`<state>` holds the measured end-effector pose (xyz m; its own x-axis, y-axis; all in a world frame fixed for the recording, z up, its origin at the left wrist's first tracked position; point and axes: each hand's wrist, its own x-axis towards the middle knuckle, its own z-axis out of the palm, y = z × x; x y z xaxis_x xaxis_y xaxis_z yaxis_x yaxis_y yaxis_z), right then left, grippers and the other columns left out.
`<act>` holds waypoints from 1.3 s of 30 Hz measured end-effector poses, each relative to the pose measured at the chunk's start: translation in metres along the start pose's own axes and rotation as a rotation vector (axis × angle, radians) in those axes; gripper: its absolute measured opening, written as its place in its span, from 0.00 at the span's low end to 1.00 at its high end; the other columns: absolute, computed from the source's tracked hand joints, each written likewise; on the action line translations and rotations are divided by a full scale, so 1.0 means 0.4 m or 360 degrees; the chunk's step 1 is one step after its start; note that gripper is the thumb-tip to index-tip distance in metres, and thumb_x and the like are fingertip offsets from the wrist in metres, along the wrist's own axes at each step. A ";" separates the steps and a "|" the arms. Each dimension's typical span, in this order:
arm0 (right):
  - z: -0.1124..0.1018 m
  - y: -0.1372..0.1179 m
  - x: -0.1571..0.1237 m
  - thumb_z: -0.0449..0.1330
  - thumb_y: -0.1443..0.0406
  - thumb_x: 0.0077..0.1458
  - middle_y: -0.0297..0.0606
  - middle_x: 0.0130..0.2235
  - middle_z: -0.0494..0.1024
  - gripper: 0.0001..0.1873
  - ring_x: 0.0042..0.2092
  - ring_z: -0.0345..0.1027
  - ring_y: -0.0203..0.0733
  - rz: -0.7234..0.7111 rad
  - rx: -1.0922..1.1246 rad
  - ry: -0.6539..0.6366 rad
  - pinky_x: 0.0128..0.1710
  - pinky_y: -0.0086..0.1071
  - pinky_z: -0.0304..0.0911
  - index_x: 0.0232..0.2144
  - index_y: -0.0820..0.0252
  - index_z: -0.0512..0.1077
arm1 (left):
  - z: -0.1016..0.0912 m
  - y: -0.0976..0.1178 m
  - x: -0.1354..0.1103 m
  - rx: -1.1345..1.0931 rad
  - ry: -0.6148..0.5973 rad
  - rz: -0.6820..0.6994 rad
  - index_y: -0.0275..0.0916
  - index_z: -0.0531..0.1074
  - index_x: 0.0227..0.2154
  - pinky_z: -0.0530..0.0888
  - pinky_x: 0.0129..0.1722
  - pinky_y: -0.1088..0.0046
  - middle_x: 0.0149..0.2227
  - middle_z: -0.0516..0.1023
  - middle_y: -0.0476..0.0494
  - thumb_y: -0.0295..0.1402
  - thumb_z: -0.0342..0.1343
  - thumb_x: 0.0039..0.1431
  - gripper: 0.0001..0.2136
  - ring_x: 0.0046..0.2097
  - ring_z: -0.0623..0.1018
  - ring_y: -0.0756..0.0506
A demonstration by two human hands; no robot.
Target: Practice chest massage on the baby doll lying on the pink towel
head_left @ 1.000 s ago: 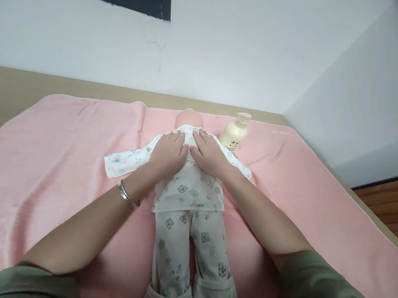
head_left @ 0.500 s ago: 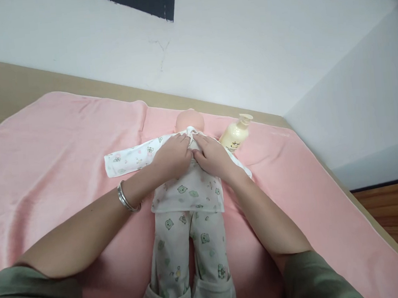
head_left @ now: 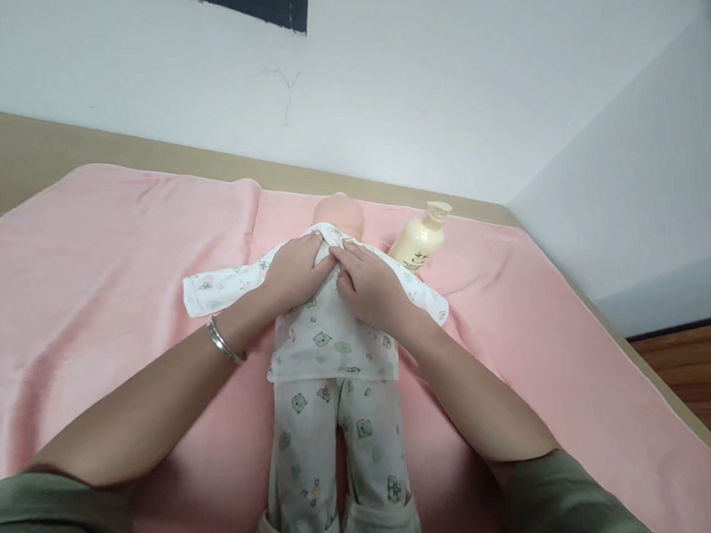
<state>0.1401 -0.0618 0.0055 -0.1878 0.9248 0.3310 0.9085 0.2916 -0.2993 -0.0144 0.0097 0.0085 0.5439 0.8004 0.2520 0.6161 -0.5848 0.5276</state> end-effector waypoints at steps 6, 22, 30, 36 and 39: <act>0.009 0.061 0.040 0.44 0.65 0.66 0.52 0.59 0.76 0.22 0.62 0.67 0.56 0.0101 0.0160 0.0024 0.65 0.54 0.62 0.54 0.61 0.72 | 0.021 0.050 -0.034 0.0257 0.0044 0.0228 0.36 0.70 0.43 0.70 0.60 0.54 0.53 0.78 0.33 0.28 0.41 0.66 0.12 0.55 0.76 0.35; -0.007 0.016 0.020 0.46 0.63 0.69 0.54 0.66 0.72 0.27 0.69 0.63 0.56 0.0202 -0.0051 -0.0091 0.69 0.51 0.59 0.64 0.68 0.67 | -0.014 0.043 -0.012 0.0167 -0.0105 -0.0303 0.41 0.66 0.33 0.72 0.44 0.60 0.43 0.80 0.36 0.38 0.41 0.69 0.12 0.46 0.79 0.37; 0.001 0.060 0.043 0.44 0.61 0.70 0.61 0.63 0.74 0.26 0.64 0.67 0.61 0.0183 -0.0105 -0.0095 0.65 0.54 0.63 0.60 0.72 0.68 | -0.006 0.083 -0.040 0.0245 -0.0080 -0.0003 0.40 0.65 0.33 0.72 0.49 0.59 0.43 0.78 0.36 0.28 0.42 0.65 0.08 0.46 0.77 0.38; -0.012 -0.018 -0.001 0.45 0.65 0.67 0.59 0.60 0.77 0.27 0.61 0.71 0.60 0.0015 -0.0275 -0.0034 0.65 0.52 0.63 0.62 0.73 0.69 | -0.013 0.031 0.003 0.0145 -0.0137 -0.0271 0.42 0.61 0.30 0.70 0.38 0.61 0.38 0.78 0.39 0.36 0.42 0.68 0.10 0.39 0.77 0.39; -0.014 -0.013 0.002 0.46 0.66 0.67 0.57 0.62 0.76 0.26 0.63 0.69 0.58 0.0060 -0.0214 -0.0047 0.65 0.51 0.63 0.61 0.70 0.70 | -0.004 0.027 0.003 0.0195 -0.0102 -0.0253 0.42 0.63 0.31 0.71 0.39 0.60 0.40 0.79 0.37 0.36 0.41 0.69 0.10 0.41 0.78 0.38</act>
<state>0.1372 -0.0639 0.0122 -0.1618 0.9418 0.2947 0.9565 0.2231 -0.1878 -0.0080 0.0044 0.0160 0.4672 0.8761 0.1192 0.7594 -0.4667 0.4533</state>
